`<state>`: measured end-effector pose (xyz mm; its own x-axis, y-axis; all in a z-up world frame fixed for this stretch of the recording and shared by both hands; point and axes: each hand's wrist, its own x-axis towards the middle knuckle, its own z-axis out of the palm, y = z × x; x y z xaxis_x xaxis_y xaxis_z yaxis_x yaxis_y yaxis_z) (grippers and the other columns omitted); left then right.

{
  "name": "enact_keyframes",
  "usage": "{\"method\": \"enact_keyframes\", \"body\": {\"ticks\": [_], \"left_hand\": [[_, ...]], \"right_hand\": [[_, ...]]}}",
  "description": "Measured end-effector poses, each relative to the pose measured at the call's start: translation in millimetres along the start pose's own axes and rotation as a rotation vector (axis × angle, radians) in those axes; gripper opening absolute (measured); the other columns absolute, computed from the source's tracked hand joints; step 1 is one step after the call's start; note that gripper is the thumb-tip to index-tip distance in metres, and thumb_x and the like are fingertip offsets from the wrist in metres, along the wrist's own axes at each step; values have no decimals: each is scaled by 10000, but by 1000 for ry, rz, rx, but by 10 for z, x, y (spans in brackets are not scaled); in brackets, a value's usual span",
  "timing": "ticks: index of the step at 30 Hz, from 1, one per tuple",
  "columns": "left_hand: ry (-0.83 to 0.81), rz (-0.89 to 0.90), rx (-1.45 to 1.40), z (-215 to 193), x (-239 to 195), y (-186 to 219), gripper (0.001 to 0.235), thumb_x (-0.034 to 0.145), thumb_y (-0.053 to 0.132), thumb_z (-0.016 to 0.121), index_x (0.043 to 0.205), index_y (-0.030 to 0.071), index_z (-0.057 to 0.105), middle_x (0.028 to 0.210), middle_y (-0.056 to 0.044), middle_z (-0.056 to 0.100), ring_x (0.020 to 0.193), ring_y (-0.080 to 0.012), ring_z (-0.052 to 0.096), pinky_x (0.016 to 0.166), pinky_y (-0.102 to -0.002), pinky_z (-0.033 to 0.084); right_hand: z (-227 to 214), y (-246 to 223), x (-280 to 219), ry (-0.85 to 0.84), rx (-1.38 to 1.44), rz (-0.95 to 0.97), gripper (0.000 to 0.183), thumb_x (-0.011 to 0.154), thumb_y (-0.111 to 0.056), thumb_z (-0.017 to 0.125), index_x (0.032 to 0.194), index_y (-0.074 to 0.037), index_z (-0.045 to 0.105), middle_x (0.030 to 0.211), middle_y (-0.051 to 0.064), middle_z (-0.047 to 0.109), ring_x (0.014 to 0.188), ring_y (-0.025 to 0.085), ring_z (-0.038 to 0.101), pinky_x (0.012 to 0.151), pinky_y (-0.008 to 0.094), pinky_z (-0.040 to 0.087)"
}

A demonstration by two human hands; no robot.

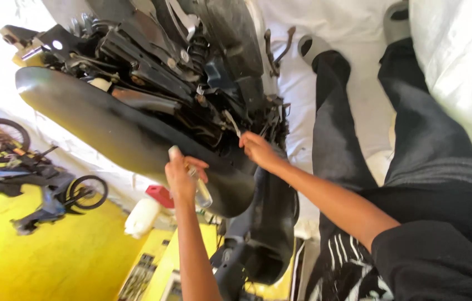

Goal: The person uses a wrench to loosen bolts on the rear section of a motorcycle while simultaneously spraying a lubricant from a small bottle onto the mechanism. The person works on the area beneath the seat, manipulating the tool and spray bottle to service the motorcycle's components.

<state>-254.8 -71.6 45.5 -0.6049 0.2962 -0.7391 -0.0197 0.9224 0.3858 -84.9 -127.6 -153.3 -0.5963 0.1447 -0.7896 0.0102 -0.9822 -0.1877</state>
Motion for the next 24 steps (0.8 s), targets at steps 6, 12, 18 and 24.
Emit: {"method": "enact_keyframes", "body": {"ticks": [6, 12, 18, 24], "left_hand": [[19, -84, 385, 94, -72, 378, 700, 1039, 469, 362, 574, 109, 741, 351, -76, 544, 356, -224, 548, 521, -308, 496], [20, -7, 479, 126, -79, 366, 622, 1007, 394, 396, 536, 137, 711, 325, -30, 515, 351, -190, 557, 547, -278, 506], [-57, 38, 479, 38, -44, 172, 619, 1017, 436, 402, 562, 172, 728, 355, -19, 551, 405, -164, 575, 593, -252, 505], [-200, 11, 541, 351, -240, 745, 560, 1008, 394, 495, 575, 134, 736, 362, -93, 545, 454, -238, 611, 640, -327, 522]], "right_hand": [[120, -312, -5, -72, -66, -91, 256, 1033, -154, 423, 958, -101, 661, 598, -2, 450, 522, 94, 402, 494, 224, 343], [31, -44, 127, -45, -70, -104, 240, 1029, -144, 443, 957, -90, 666, 585, 3, 457, 527, 102, 421, 495, 231, 364], [100, -247, 111, -16, -130, -125, 263, 1031, -169, 428, 975, -121, 681, 594, -21, 445, 554, 106, 420, 542, 246, 370], [12, -337, 67, 22, -227, -159, 275, 1041, -197, 440, 960, -139, 696, 600, -7, 513, 587, 124, 474, 594, 267, 412]]}}
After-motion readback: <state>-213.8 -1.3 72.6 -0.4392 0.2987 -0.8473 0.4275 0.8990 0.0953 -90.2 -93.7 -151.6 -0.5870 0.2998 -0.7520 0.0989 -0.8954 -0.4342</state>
